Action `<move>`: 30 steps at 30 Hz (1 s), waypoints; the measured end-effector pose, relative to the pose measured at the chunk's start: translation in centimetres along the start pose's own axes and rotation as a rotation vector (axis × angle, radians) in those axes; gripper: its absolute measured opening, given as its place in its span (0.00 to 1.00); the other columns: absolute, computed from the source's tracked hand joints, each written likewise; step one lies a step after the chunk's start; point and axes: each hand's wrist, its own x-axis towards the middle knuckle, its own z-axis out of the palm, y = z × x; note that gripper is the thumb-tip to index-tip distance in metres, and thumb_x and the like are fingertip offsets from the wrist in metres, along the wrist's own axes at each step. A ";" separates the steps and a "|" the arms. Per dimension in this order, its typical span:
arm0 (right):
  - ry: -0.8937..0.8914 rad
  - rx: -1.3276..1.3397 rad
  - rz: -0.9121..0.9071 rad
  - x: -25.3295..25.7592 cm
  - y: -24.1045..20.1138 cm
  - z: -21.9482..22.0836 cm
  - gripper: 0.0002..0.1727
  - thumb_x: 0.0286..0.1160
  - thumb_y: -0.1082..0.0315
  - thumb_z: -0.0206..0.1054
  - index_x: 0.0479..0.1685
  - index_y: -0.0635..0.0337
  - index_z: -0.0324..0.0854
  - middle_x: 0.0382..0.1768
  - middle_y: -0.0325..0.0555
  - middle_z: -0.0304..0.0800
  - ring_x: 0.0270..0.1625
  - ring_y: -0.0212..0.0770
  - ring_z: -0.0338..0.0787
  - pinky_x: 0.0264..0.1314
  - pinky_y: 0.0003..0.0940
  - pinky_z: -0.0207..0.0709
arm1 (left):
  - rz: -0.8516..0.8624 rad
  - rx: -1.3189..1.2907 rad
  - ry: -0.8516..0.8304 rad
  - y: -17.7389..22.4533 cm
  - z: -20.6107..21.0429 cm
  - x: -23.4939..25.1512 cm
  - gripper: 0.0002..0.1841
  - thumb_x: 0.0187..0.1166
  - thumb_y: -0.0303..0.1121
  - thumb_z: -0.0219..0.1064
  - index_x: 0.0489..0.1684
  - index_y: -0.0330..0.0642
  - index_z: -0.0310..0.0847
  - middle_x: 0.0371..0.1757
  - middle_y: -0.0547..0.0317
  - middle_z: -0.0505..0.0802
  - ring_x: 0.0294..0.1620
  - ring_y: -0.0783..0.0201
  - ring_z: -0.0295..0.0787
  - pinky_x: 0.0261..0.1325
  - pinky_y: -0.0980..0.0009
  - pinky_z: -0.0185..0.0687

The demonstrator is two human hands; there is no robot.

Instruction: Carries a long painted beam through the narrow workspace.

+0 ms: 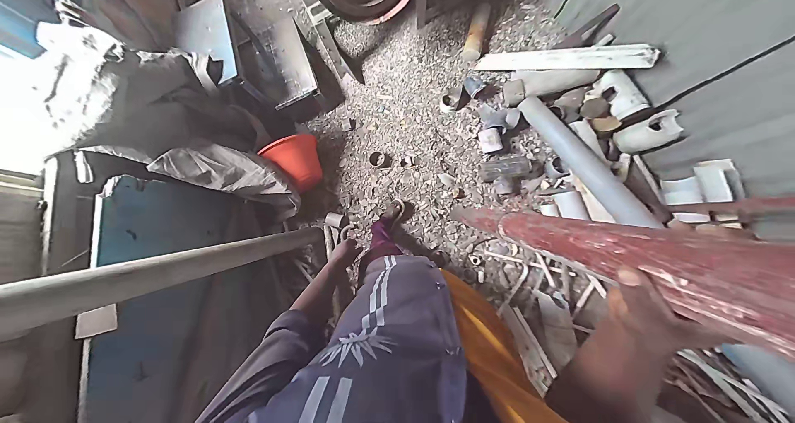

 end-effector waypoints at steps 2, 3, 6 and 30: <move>-0.008 -0.003 -0.009 0.2 -0.3 0.4 0.46 0.50 0.63 0.89 0.74 0.57 0.66 0.62 0.24 0.89 0.68 0.29 0.87 0.72 0.36 0.84 | -0.032 0.013 -0.004 -0.6 0.6 0.2 0.28 0.88 0.50 0.60 0.78 0.41 0.77 0.72 0.39 0.88 0.75 0.41 0.84 0.78 0.37 0.73; 0.002 -0.020 0.004 0.4 -0.9 0.9 0.45 0.50 0.63 0.89 0.71 0.57 0.66 0.58 0.21 0.89 0.66 0.25 0.88 0.70 0.32 0.85 | -0.041 0.010 -0.003 -0.8 1.0 0.3 0.28 0.88 0.51 0.60 0.79 0.41 0.77 0.72 0.39 0.88 0.75 0.41 0.84 0.78 0.37 0.74; -0.018 -0.021 0.011 0.5 -1.1 1.0 0.44 0.50 0.61 0.89 0.70 0.55 0.66 0.58 0.18 0.89 0.66 0.24 0.88 0.70 0.31 0.85 | -0.032 -0.027 -0.006 -1.1 2.1 0.5 0.27 0.88 0.49 0.60 0.78 0.41 0.77 0.72 0.40 0.88 0.75 0.41 0.83 0.78 0.37 0.73; -0.041 -0.076 0.031 -0.7 -0.5 -0.9 0.41 0.61 0.60 0.85 0.78 0.45 0.69 0.64 0.17 0.88 0.68 0.22 0.86 0.74 0.28 0.81 | 0.066 0.200 -0.096 2.6 -1.0 5.4 0.29 0.88 0.54 0.58 0.74 0.40 0.80 0.72 0.36 0.87 0.76 0.38 0.82 0.78 0.35 0.72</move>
